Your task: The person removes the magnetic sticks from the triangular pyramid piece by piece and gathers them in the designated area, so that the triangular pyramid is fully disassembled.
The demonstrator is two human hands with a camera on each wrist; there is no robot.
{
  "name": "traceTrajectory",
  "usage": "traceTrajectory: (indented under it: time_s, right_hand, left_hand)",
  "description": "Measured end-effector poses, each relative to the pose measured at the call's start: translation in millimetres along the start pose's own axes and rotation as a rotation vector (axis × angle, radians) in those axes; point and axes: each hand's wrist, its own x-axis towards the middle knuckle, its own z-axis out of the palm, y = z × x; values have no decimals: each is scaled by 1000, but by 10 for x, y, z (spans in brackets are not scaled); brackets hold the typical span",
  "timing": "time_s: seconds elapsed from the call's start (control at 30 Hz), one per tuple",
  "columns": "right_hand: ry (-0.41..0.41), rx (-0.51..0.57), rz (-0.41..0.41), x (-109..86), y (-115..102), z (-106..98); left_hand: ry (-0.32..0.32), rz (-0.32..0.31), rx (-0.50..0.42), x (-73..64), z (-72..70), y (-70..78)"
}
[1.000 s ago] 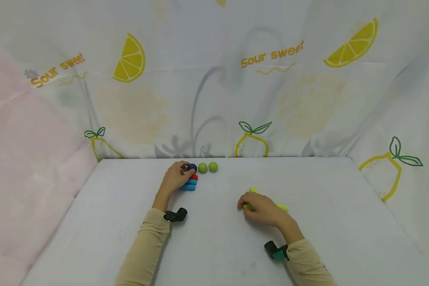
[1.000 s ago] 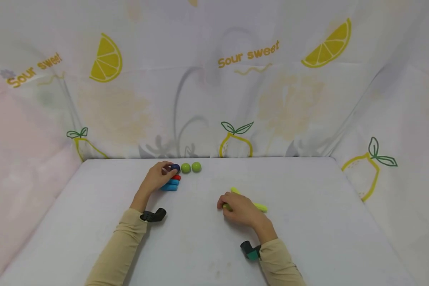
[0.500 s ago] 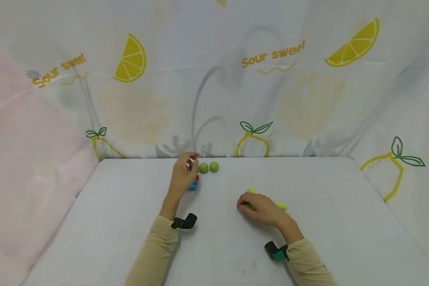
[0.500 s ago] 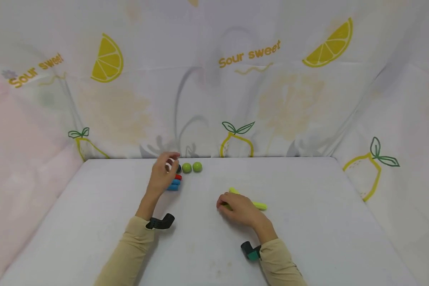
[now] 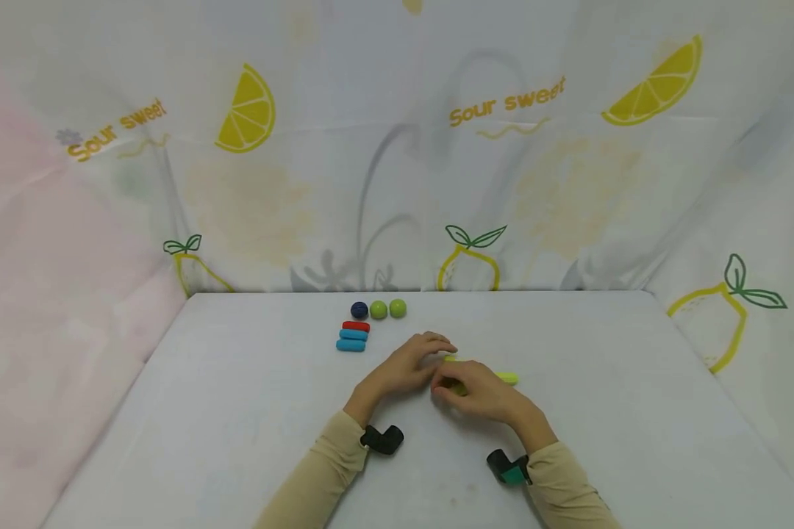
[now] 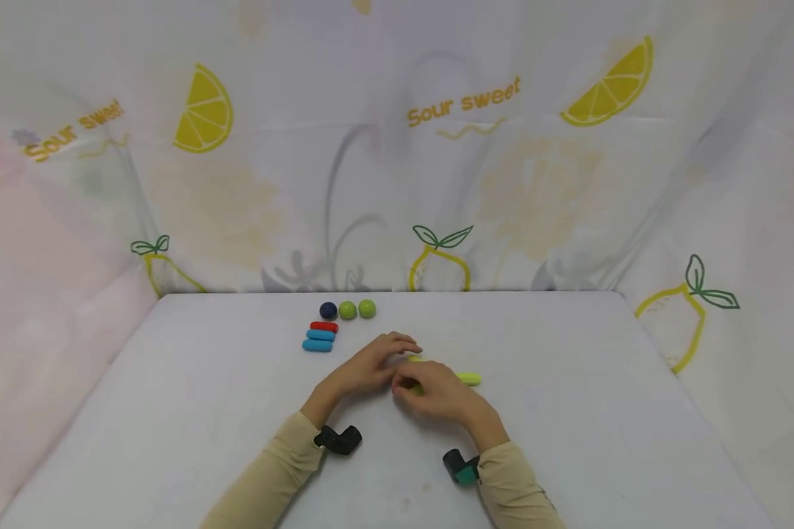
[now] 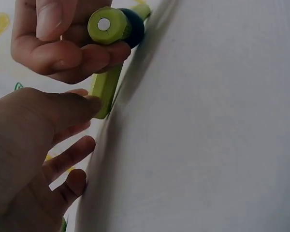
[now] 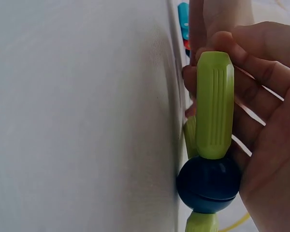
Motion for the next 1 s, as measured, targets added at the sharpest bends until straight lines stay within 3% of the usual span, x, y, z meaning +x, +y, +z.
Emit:
traceTrajectory:
  time_s: [0.17, 0.4, 0.6, 0.83, 1.0]
  right_hand:
    - [23, 1, -8, -23, 3, 26]
    - [123, 0, 52, -84, -84, -49]
    - [162, -51, 235, -183, -132, -171]
    - [-20, -81, 500, -281, -165, -223]
    - [-31, -110, 626, -248, -145, -88]
  left_hand:
    - [-38, 6, -18, 26, 45, 28]
    - [-22, -8, -17, 13, 62, 22]
    - [-11, -12, -16, -11, 48, -3]
    - [-7, -89, -51, -65, -27, -15]
    - [13, -92, -54, -73, -31, -30]
